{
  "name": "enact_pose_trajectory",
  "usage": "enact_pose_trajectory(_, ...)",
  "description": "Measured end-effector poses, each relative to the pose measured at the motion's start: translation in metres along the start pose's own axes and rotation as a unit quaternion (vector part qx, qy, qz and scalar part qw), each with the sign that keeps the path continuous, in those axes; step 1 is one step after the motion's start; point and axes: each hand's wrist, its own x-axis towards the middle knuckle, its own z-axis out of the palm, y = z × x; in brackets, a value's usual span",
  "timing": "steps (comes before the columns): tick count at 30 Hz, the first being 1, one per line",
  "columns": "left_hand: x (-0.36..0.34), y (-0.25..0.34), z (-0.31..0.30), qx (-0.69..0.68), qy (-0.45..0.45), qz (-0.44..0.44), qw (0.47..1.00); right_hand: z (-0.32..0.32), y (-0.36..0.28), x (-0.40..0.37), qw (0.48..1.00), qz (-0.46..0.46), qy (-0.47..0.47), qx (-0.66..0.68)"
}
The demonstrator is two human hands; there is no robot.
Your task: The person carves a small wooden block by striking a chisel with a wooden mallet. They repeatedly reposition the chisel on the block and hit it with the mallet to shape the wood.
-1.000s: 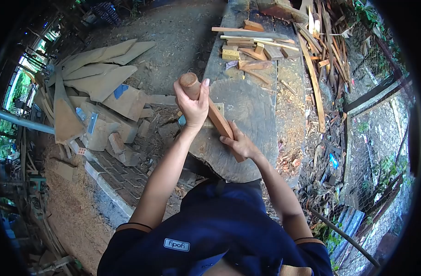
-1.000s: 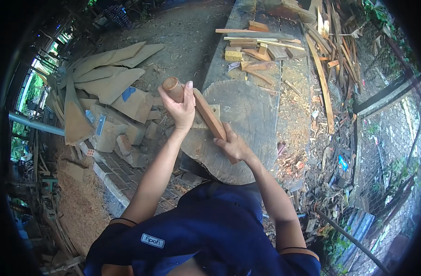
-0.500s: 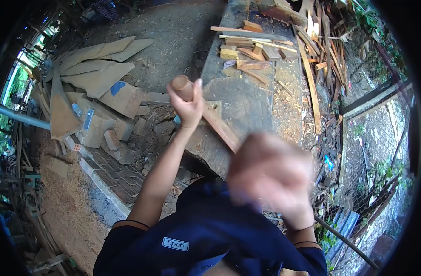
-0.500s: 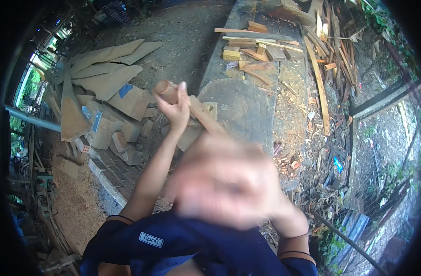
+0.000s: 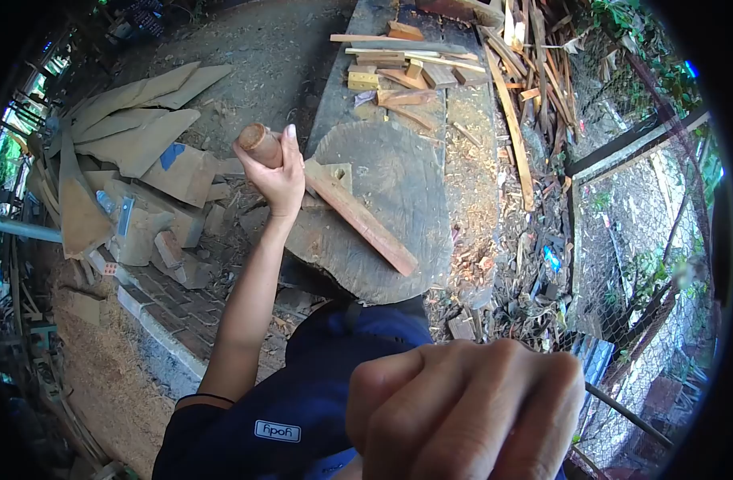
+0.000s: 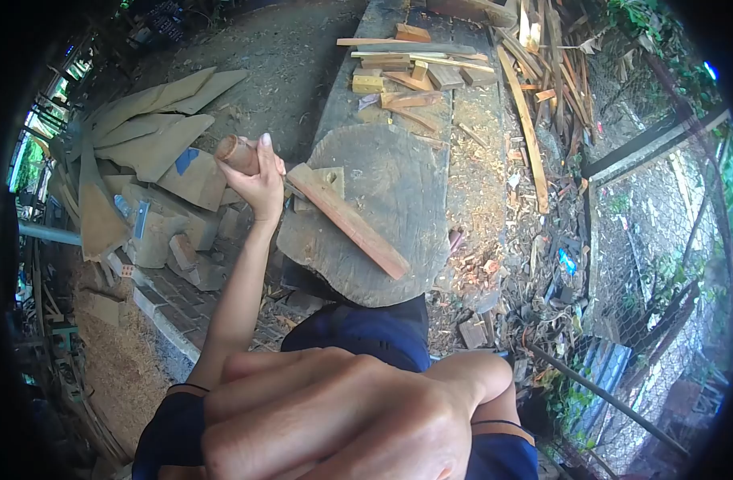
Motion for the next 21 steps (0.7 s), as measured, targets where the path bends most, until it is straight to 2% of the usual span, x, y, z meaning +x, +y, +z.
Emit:
enact_pose_trajectory(2, 0.001, -0.003, 0.002, 0.028, -0.006, 0.031, 0.999, 0.004, -0.001, -0.003, 1.0, 0.021, 0.014, 0.001)
enact_pose_trajectory(10, 0.001, 0.0, 0.003, 0.003, -0.005, -0.003, 1.0, -0.001, -0.008, 0.002, 0.991, 0.089, 0.099, 0.023)
enact_pose_trajectory(21, 0.005, 0.002, 0.005, 0.014, -0.012, 0.008, 1.0, 0.006, -0.02, 0.003, 0.956, 0.175, 0.223, 0.071)
